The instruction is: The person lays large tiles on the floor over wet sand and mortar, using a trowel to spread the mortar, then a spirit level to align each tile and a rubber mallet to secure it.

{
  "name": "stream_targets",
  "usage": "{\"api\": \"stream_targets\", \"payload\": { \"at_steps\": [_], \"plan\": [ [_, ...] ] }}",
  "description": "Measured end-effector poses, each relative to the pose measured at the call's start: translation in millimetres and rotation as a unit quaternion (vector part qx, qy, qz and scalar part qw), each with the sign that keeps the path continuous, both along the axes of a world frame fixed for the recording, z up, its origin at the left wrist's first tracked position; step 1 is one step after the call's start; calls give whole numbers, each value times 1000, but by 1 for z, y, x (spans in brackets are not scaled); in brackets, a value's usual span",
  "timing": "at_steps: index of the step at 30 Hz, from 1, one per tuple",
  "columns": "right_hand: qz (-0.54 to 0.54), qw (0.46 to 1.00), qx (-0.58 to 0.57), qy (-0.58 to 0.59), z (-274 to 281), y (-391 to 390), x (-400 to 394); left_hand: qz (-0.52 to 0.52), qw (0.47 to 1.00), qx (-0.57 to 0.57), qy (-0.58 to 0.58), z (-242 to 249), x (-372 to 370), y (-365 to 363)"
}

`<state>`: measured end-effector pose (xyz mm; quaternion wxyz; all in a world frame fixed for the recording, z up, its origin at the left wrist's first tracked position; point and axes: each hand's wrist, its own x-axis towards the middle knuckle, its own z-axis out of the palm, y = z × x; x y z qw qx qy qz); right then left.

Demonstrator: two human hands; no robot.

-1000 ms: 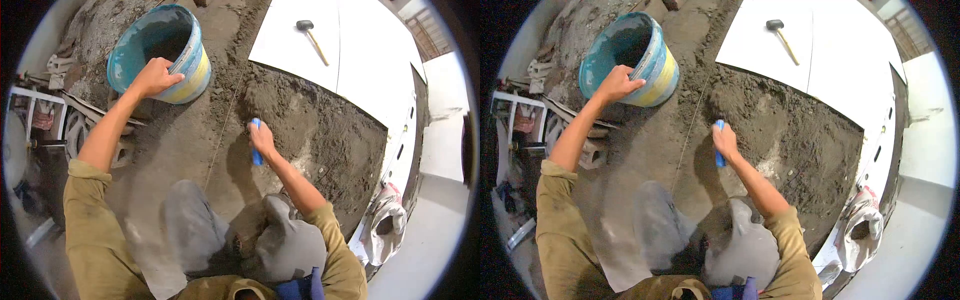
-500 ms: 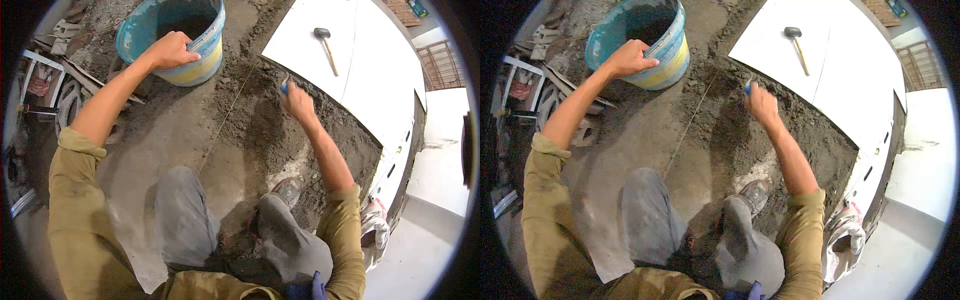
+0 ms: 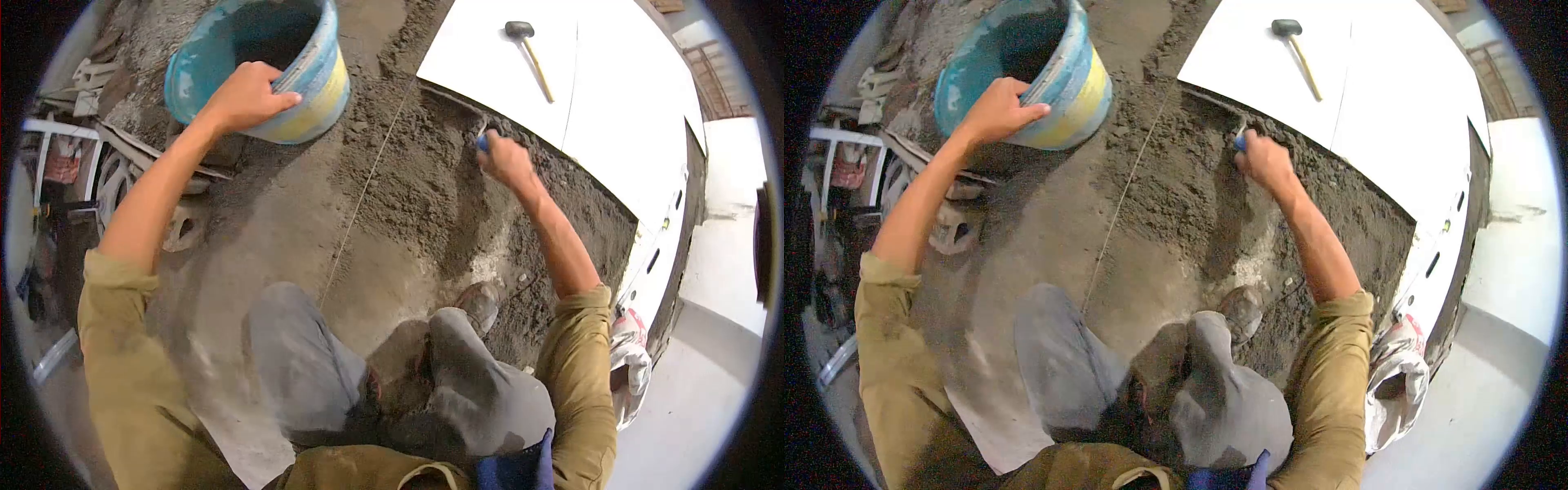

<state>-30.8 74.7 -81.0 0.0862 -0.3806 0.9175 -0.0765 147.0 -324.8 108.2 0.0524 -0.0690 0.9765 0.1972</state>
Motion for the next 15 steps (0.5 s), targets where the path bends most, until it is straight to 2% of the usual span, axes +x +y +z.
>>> {"api": "stream_targets", "payload": {
  "at_steps": [2,3,6,7,8,10,12,15],
  "plan": [
    [12,990,67,-120,5,14,25,-35,999,-38,10,0,-4,-3],
    [65,991,41,-113,14,28,34,-17,999,-41,-8,4,-4,-1],
    [12,992,39,-118,22,51,24,-5,999,-48,-20,7,-2,7],
    [-14,998,-16,-61,9,62,11,0,999,-51,-7,7,-3,9],
    [-42,998,6,-38,13,61,-2,-14,998,-47,-27,7,-3,13],
    [-29,999,3,-36,7,71,-12,16,1000,0,-13,11,-4,19],
    [-79,987,44,-133,-4,69,11,5,999,-23,-45,2,-7,5],
    [-94,982,33,-160,1,59,100,-46,999,13,19,-2,-2,1]
  ]
}}
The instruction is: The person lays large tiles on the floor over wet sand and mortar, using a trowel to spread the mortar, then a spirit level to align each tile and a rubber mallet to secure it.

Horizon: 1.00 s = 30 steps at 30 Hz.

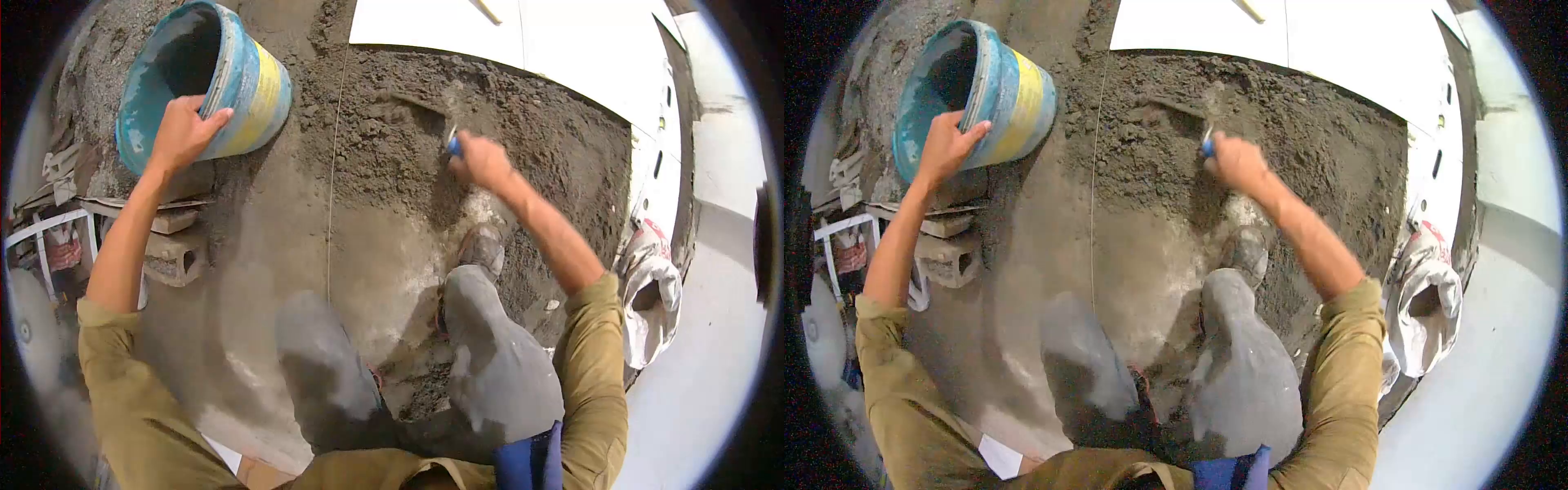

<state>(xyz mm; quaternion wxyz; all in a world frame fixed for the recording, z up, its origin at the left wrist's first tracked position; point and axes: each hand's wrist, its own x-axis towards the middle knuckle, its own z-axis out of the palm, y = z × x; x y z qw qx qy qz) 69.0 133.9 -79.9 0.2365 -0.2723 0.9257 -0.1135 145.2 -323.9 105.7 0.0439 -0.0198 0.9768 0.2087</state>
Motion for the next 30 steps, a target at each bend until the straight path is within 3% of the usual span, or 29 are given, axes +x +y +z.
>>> {"api": "stream_targets", "payload": {
  "at_steps": [3,5,7,11,13,15,16,17,19,21,23,26,28,29,30],
  "plan": [
    [19,996,-82,0,11,0,63,-24,999,-34,14,6,-4,1],
    [-35,996,-81,9,9,-16,95,-17,994,-108,-9,0,-4,-7],
    [-219,971,-91,-23,1,-36,123,-55,993,-85,63,-5,-1,-9],
    [-182,980,-64,-54,-11,-86,184,-76,984,-121,104,-15,-2,-20],
    [-149,986,-36,-66,-6,-86,197,-65,984,-106,125,-16,1,-22],
    [-172,982,-82,-13,-8,-71,193,-51,984,-96,141,-16,4,-21],
    [-228,969,-98,6,2,-62,188,-48,983,-89,151,-17,6,-20],
    [-300,951,-75,28,-26,-44,172,-42,984,-80,154,-18,7,-19],
    [-312,947,-71,-15,14,-32,178,-19,990,-88,105,-15,3,-17],
    [-140,978,-17,154,-63,11,182,-7,987,-79,142,-21,2,-17],
    [-157,985,-10,78,-42,-13,226,13,987,-60,148,-26,1,-20],
    [-82,996,-2,31,-3,-40,247,32,986,-40,157,-22,12,-11],
    [-122,985,-97,-71,6,-64,214,28,981,-52,185,-25,7,-14],
    [-207,957,-139,-150,31,-84,198,32,980,-59,185,-21,6,-15],
    [-100,983,-155,-2,5,-84,167,27,982,-69,172,-16,7,-13]
  ]
}}
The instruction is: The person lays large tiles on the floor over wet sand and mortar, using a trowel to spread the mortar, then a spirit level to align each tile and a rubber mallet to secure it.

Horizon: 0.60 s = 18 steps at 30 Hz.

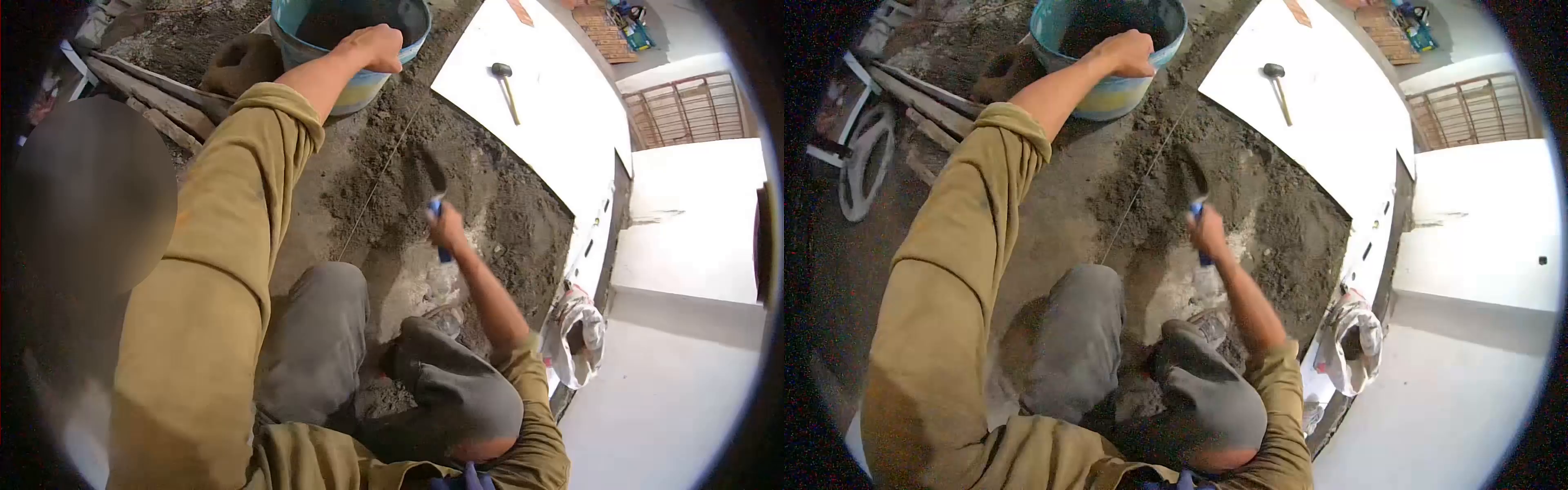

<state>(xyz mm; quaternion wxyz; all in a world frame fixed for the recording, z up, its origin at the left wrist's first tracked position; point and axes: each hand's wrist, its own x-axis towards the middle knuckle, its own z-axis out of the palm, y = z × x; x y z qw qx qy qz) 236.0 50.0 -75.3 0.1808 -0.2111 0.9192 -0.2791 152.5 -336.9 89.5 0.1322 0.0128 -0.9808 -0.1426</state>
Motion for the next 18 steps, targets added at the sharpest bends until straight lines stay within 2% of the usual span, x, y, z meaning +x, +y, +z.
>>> {"api": "stream_targets", "payload": {
  "at_steps": [1,3,5,9,11,12,13,15,16,17,18],
  "plan": [
    [21,994,52,97,-27,-2,-29,-3,1000,-11,-17,0,1,1],
    [-25,998,52,14,-39,-15,-62,-17,999,-40,-25,-9,-4,-4],
    [7,993,95,69,-29,-27,-39,-33,998,-45,-20,-12,-8,-9],
    [59,992,105,-26,-18,-12,53,-75,996,-47,-7,-7,-7,-11],
    [104,988,99,-61,-6,7,89,-73,994,-55,-58,5,-5,-6],
    [123,983,95,-100,3,15,101,-60,995,-58,-46,-6,-8,-10],
    [127,979,90,-135,9,25,107,-78,986,-128,-71,-8,-13,-20],
    [75,990,15,-118,8,52,124,-84,991,-89,-50,-14,-9,-27],
    [8,993,39,-114,17,65,127,-110,990,-21,-90,-8,-11,-27],
    [-51,990,62,-118,27,84,126,-105,988,-30,-110,-10,-15,-33],
    [-108,986,55,-111,26,115,128,-85,989,11,-124,-5,-11,-21]
  ]
}}
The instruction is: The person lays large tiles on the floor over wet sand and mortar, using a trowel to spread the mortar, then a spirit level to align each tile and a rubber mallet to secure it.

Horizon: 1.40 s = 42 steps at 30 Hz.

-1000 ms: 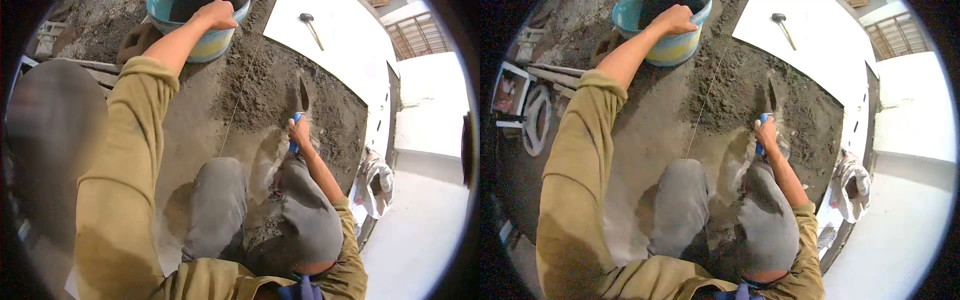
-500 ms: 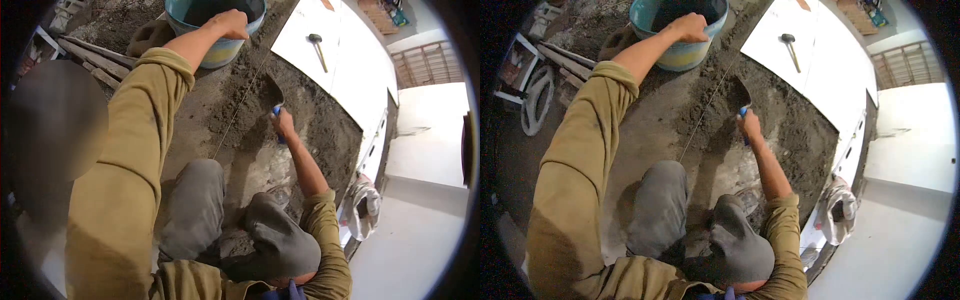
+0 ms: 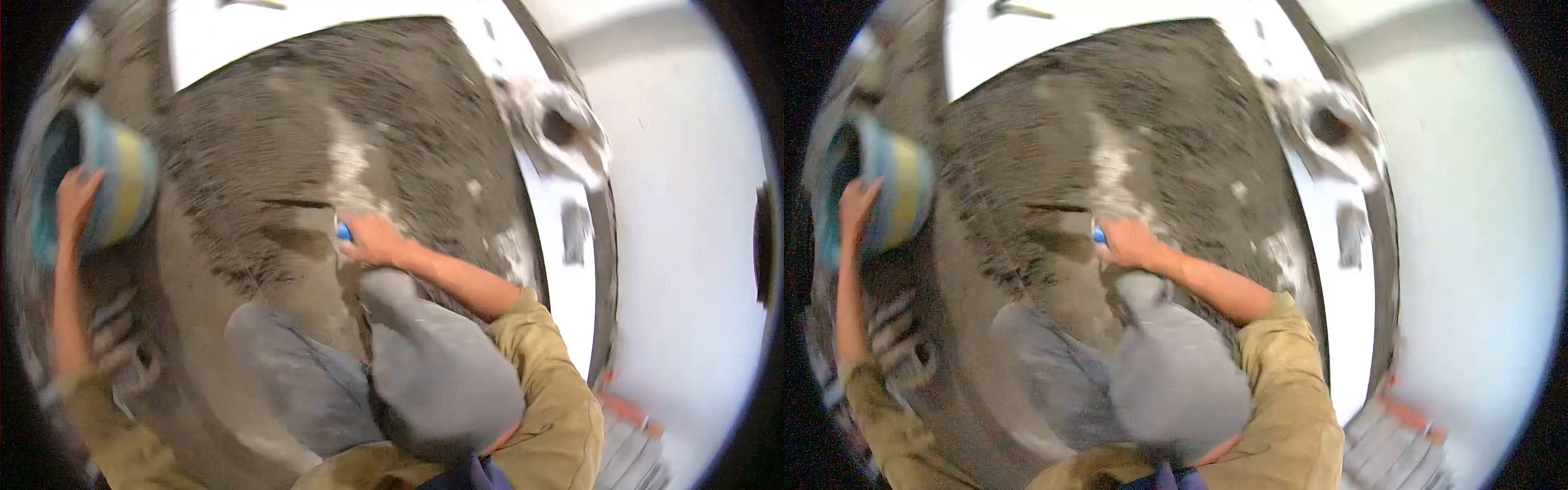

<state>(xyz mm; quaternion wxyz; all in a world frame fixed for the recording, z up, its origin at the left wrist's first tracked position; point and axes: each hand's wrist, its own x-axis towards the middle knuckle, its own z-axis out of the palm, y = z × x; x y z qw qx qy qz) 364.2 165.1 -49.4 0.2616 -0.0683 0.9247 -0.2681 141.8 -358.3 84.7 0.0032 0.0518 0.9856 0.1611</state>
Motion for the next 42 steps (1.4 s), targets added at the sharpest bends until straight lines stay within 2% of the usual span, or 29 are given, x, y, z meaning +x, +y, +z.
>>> {"api": "stream_targets", "payload": {
  "at_steps": [1,2,3,5,6,7,8,9,11,13,14,16,19,20,21,23,24,27,28,32,34,36,37,39,41,42],
  "plan": [
    [-47,999,-6,10,-3,27,7,30,996,-78,-32,-11,-16,-21],
    [-146,988,-35,20,-1,54,25,49,998,-47,17,-15,-9,-16],
    [-245,967,-64,32,3,84,53,49,996,-73,3,-19,-16,-22],
    [-369,927,-36,58,-4,142,129,-26,998,-48,-17,-31,-36,-49],
    [-489,868,-64,-50,11,161,171,1,991,-102,-82,-31,-50,-54],
    [-568,811,-127,-61,18,177,218,31,976,-160,-142,-26,-63,-58],
    [-699,677,-209,-97,54,174,246,15,976,-165,-140,-27,-68,-65],
    [-766,586,-247,-97,43,185,296,30,975,-200,-90,-32,-68,-73],
    [-848,482,-217,-41,32,186,375,49,971,-232,-30,-35,-69,-66],
    [-896,409,-158,-69,25,172,409,46,985,-144,-88,-29,-61,-60],
    [-891,416,-167,-65,22,162,405,18,998,-45,-41,-18,-36,-29],
    [-828,505,-155,-188,11,134,383,18,997,-76,-14,-24,-45,-32],
    [-832,488,-230,-131,-17,110,333,-2,986,-162,26,-35,-51,-47],
    [-826,497,-234,-129,-20,108,329,-5,981,-190,40,-34,-53,-53],
    [-821,502,-240,-129,-23,107,325,6,981,-187,46,-26,-51,-49],
    [-811,519,-244,-120,-19,111,316,-27,993,-110,-37,-13,-37,-22],
    [-806,525,-245,-124,-19,110,311,-9,996,-80,-47,-10,-33,-16],
    [-792,537,-260,-128,-20,102,281,13,994,-101,-28,6,-16,12],
    [-777,550,-278,-129,-20,97,270,17,992,-125,16,0,-17,6],
    [-730,596,-309,-128,-16,76,205,31,990,-136,-36,-1,-24,7],
    [-663,670,-310,-126,-28,64,177,2,995,-104,-13,-6,-26,-5],
    [-550,803,-169,-157,-22,56,142,-3,992,-128,7,-13,-33,-20],
    [-491,857,-119,-100,-53,52,131,2,988,-155,25,-17,-36,-24],
    [-325,943,-60,-38,-32,69,107,5,988,-147,44,-26,-37,-31],
    [-297,954,-6,-41,17,86,115,31,987,-127,92,-29,-40,-49],
    [-292,956,12,-20,7,101,132,-17,978,-208,22,-29,-50,-65]
  ]
}}
